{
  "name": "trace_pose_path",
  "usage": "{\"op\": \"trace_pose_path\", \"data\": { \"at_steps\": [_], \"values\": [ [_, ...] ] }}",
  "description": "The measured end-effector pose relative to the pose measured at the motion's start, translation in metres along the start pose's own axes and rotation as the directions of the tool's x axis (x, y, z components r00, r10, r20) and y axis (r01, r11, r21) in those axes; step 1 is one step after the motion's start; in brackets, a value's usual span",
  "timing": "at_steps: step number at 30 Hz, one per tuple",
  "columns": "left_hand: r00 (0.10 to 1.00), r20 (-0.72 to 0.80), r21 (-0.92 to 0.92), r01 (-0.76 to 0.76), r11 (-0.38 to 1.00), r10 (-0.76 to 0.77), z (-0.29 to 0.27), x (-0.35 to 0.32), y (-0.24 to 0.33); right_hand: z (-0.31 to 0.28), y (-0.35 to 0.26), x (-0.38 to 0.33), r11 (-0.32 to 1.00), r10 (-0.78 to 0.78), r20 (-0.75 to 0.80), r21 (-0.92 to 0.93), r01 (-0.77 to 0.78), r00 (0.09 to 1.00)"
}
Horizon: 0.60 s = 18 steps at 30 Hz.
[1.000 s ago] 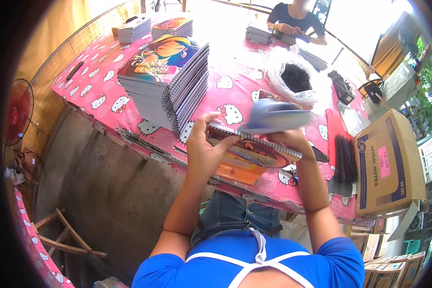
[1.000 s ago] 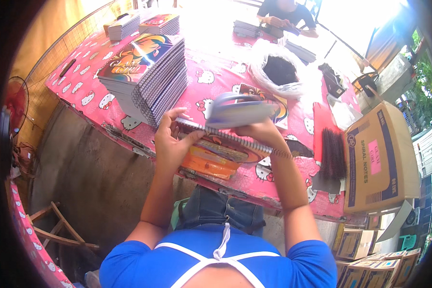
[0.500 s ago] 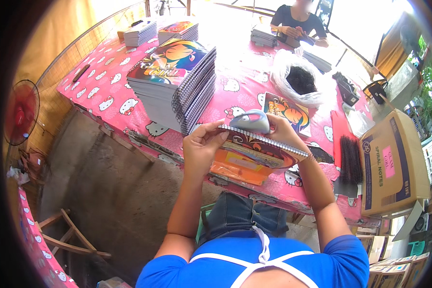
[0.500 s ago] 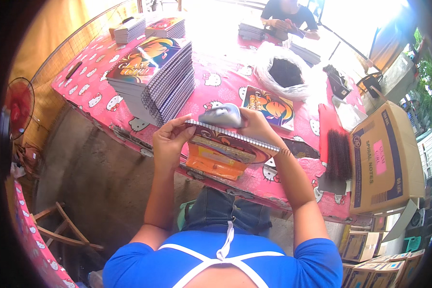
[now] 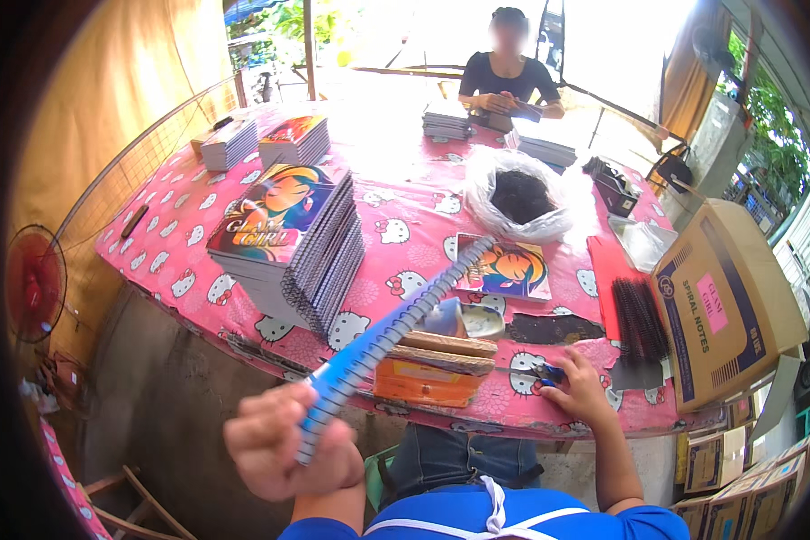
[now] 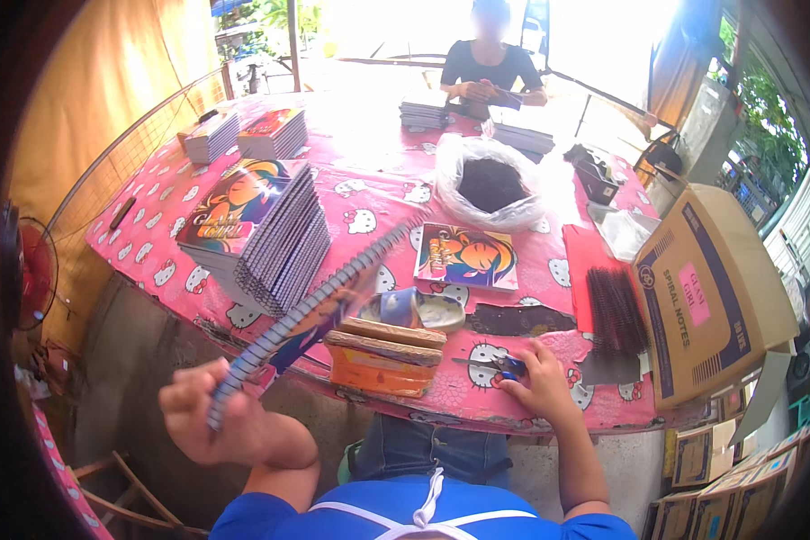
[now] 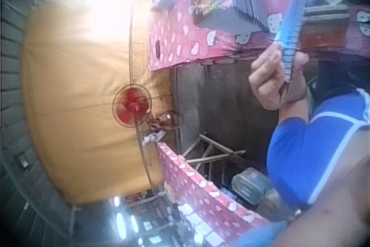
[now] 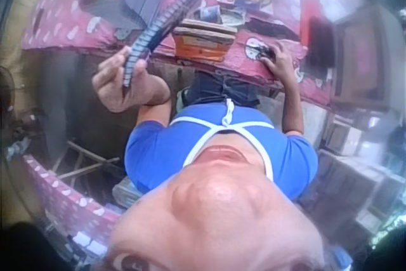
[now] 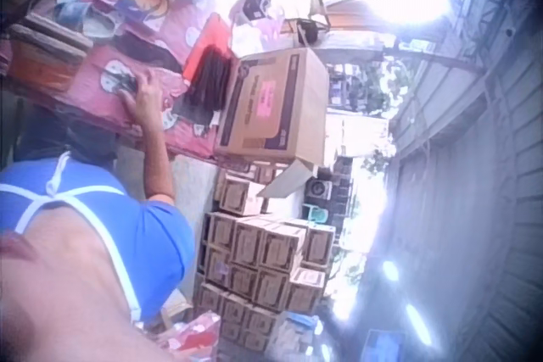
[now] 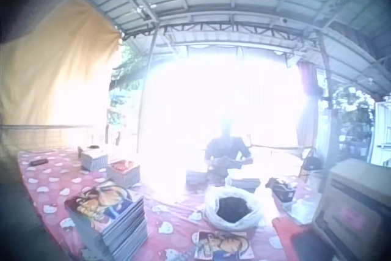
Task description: The person threads metal coils into the punched holes of notebook covers and paper stacks, then uses a tool to cut and bend the coil ends.
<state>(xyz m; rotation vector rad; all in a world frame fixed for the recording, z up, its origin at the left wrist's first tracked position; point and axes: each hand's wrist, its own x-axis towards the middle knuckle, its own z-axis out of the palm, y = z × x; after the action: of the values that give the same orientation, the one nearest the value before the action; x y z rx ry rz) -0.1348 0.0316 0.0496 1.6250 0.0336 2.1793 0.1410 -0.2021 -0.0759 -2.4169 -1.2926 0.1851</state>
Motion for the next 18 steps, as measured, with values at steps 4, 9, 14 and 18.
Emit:
{"op": "trace_pose_path", "data": {
  "at_steps": [4,9,14,18],
  "values": [
    [0.814,0.556,0.077,0.154,0.985,-0.170,0.013,-0.036,0.000,0.011,0.006,-0.026,0.992,-0.098,-0.122,-0.096,0.086,0.988],
    [0.725,0.621,0.155,0.260,0.953,-0.299,0.024,-0.096,-0.008,0.023,-0.016,-0.026,0.990,-0.052,-0.229,0.113,0.080,0.972],
    [0.697,0.570,0.098,0.468,0.878,-0.435,0.030,-0.101,-0.004,-0.017,-0.108,-0.030,0.822,-0.278,-0.297,0.419,0.386,0.914],
    [0.697,0.572,0.084,0.474,0.877,-0.432,0.028,-0.106,-0.005,-0.022,-0.131,-0.022,0.835,-0.336,-0.315,0.338,0.435,0.888]
  ]
}}
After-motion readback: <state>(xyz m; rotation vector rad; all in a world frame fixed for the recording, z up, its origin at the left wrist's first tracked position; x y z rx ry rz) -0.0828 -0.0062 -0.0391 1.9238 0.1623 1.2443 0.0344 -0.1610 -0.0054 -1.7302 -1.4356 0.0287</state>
